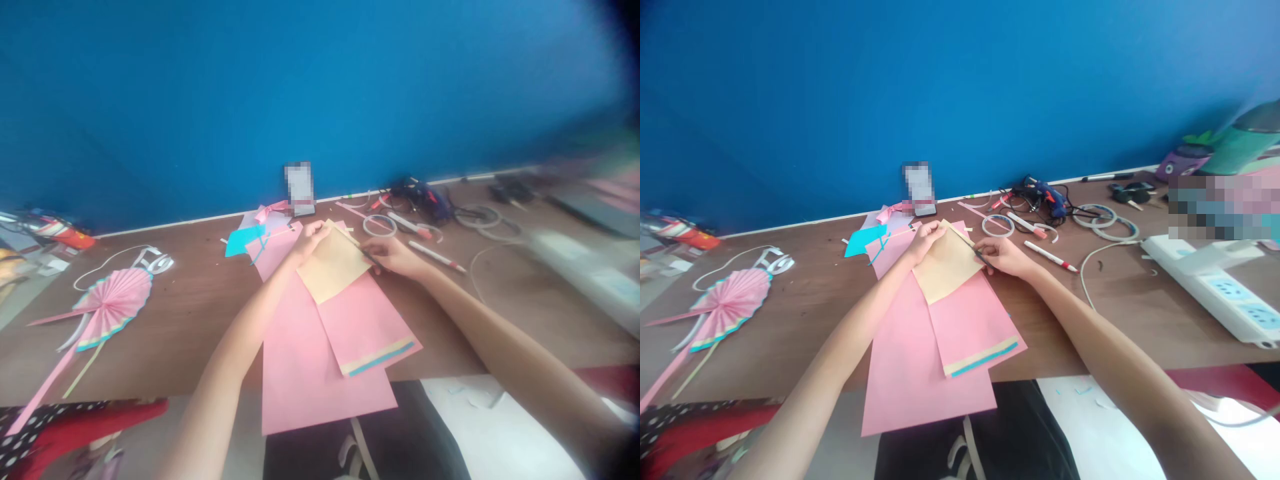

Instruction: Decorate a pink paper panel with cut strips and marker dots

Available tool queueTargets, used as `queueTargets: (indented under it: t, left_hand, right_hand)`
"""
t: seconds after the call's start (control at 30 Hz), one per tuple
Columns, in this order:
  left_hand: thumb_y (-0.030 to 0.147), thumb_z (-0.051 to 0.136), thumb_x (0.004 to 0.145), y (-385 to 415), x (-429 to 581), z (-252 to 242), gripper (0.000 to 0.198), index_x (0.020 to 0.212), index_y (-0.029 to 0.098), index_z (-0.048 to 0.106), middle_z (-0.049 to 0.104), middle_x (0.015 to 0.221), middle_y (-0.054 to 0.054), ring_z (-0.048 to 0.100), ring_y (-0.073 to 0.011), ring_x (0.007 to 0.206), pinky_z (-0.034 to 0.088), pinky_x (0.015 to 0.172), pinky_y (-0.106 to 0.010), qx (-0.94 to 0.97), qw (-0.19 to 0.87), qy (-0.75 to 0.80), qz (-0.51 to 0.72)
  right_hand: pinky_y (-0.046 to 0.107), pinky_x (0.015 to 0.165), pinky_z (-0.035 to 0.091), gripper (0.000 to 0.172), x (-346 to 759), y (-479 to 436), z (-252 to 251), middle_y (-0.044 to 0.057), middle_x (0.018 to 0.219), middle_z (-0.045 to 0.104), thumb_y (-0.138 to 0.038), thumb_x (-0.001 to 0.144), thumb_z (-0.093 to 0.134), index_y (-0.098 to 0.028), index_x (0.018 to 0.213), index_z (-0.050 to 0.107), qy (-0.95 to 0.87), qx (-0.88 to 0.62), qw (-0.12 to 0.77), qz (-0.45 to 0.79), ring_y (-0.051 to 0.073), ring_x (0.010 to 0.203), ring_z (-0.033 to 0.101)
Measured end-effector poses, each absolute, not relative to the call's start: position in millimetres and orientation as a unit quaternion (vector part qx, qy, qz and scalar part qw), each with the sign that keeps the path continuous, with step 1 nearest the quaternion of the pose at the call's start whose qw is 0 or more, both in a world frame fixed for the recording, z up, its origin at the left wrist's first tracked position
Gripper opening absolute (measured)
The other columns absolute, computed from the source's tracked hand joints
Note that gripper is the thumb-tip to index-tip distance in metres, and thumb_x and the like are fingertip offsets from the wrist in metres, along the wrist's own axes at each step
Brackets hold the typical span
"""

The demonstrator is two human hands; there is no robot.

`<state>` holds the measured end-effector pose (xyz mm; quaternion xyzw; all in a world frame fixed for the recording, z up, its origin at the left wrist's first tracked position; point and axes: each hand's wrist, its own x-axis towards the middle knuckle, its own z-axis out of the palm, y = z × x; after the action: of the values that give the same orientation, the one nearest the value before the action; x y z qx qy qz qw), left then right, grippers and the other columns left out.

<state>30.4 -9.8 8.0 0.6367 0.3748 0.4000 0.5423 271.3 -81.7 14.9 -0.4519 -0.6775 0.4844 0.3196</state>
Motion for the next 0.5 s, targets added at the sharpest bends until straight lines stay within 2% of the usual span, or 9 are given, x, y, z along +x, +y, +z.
queueTargets:
  t: [0.5]
  left_hand:
    - [0.041,0.064,0.080,-6.2,30.6,5.2,0.027,0.077,0.015,0.054,0.055,0.070,0.001,0.050,-0.0094,0.061,0.038,0.057,-0.022,0.658,0.533,0.355,0.397]
  right_hand:
    - [0.027,0.055,0.047,0.042,268.6,-80.2,9.9,-0.001,0.059,0.060,-0.045,0.074,0.071,-0.014,0.101,0.063,-0.674,-0.441,0.341,0.484,0.013,0.048,0.058]
